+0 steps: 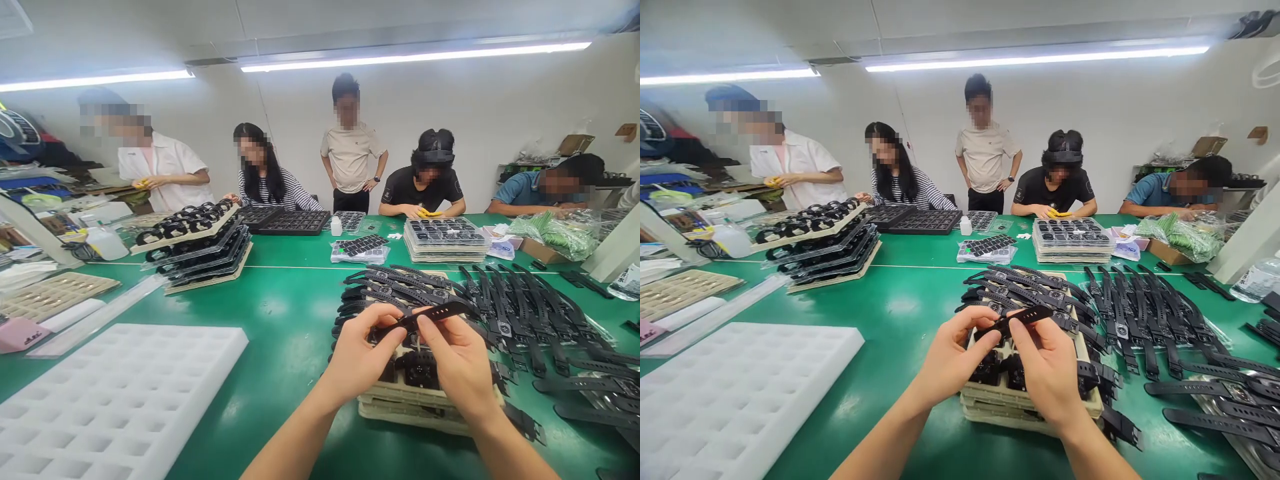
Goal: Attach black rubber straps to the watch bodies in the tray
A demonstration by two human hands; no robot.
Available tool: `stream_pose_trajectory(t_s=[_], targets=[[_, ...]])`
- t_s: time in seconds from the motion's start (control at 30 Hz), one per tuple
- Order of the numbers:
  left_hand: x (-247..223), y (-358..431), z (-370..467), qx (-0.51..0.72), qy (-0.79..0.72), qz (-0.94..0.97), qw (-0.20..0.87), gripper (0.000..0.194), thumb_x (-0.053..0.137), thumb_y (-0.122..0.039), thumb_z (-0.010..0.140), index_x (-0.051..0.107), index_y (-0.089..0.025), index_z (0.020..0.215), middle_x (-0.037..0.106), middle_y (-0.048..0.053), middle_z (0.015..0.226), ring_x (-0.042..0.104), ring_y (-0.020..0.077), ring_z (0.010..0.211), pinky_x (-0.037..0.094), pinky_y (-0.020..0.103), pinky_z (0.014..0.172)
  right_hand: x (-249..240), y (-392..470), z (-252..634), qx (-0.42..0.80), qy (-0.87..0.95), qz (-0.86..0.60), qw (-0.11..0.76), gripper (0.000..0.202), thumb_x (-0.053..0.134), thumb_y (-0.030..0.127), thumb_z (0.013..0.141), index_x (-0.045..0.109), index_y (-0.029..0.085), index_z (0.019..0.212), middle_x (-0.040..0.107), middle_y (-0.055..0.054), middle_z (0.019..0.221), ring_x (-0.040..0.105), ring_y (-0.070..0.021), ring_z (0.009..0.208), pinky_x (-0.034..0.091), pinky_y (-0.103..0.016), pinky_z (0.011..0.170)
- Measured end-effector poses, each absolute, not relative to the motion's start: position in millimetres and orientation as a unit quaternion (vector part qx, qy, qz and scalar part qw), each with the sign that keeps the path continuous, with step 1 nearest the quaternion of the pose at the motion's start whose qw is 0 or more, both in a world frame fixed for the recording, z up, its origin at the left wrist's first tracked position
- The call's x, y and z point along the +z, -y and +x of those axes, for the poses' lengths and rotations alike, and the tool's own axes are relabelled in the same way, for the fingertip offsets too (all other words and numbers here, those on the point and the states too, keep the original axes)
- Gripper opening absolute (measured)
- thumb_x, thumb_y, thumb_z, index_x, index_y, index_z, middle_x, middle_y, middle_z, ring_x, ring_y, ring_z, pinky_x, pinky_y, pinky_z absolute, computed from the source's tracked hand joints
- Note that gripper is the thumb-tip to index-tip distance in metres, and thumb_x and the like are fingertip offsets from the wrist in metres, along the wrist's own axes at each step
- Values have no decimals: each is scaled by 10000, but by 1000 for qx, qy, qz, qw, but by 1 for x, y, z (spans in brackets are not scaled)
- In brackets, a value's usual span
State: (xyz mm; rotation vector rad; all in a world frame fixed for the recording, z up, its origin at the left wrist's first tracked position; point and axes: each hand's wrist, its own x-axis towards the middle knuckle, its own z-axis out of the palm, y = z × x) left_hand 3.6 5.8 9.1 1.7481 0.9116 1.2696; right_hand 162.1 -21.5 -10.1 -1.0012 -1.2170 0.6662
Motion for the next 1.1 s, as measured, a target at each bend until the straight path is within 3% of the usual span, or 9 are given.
stream_pose_trajectory(t_s=[0.27,0.4,0.6,0.8,1.1], targets=[[10,-7,7,520,-343,725,294,248,765,-224,829,812,-320,1052,778,38,826,684,238,798,517,366,858,-13,18,163,259,592,-467,604,227,642,417,982,767,228,968,758,-65,954,701,-231,839,575,-348,774],[4,-10,7,508,-372,721,290,251,761,-216,828,798,-303,1061,787,42,898,702,239,846,523,351,854,-16,16,162,262,565,-491,609,273,637,463,977,745,212,984,754,-73,939,686,-229,820,560,-346,759],[-4,-11,9,493,-359,708,356,194,752,-261,866,731,-256,1059,776,31,990,722,211,920,545,312,873,-13,11,161,372,480,-433,667,262,688,458,945,689,200,988,702,-35,840,616,-172,668,544,-284,607],[3,-8,12,491,-322,669,455,129,722,-226,874,671,-221,993,751,27,943,719,184,881,539,280,830,-15,4,156,488,383,-355,700,258,748,457,894,677,211,929,649,1,772,564,-132,602,506,-241,531],[7,-5,17,503,-289,601,550,103,679,-230,897,583,-191,895,682,-12,747,639,119,706,484,222,683,-4,9,151,545,329,-346,689,389,890,507,734,687,198,856,606,41,667,525,-71,511,457,-161,461]])
